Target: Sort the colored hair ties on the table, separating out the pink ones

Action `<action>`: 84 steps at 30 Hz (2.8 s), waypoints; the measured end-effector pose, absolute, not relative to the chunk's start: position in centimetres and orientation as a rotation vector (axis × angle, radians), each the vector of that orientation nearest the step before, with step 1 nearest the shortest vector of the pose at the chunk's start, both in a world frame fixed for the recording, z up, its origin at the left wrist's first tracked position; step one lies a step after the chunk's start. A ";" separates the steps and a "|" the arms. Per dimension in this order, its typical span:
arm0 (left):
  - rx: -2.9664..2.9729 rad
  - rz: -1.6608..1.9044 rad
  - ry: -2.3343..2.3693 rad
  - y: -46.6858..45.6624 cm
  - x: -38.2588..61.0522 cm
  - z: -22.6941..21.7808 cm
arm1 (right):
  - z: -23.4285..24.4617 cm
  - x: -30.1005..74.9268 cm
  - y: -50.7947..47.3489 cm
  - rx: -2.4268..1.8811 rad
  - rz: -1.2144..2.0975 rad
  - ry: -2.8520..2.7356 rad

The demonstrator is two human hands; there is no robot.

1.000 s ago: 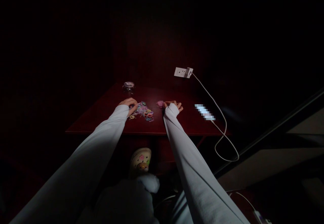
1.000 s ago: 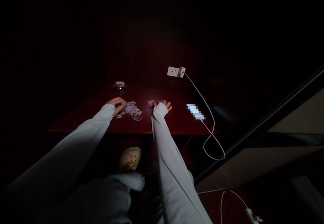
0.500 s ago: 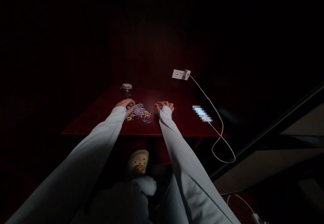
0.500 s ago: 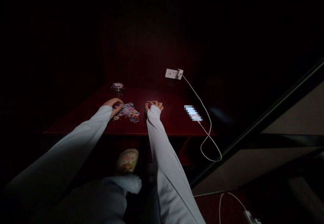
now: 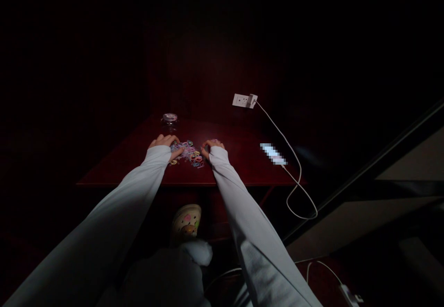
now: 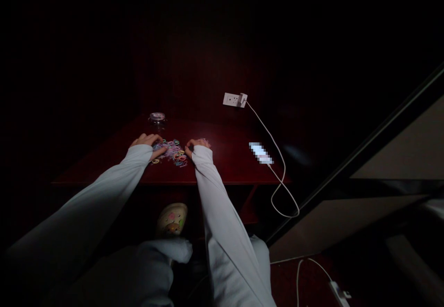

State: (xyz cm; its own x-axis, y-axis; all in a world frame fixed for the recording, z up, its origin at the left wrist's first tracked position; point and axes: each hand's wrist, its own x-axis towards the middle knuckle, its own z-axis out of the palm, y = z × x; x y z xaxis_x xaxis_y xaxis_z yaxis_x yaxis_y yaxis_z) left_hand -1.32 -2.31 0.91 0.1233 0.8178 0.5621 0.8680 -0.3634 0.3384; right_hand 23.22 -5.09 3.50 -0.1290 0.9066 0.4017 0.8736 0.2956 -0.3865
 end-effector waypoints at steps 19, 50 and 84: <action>-2.189 -1.195 -1.975 -1.3 -1.5 0.8 | 4.5 22.6 -7.0 -1.407 0.336 -2.104; -2.231 -0.876 -2.022 -3.9 0.2 2.4 | 2.7 21.7 -4.5 -1.460 0.261 -2.060; -2.456 -1.215 -1.823 -0.9 -0.9 0.6 | 2.5 22.1 -4.7 -1.382 0.321 -2.048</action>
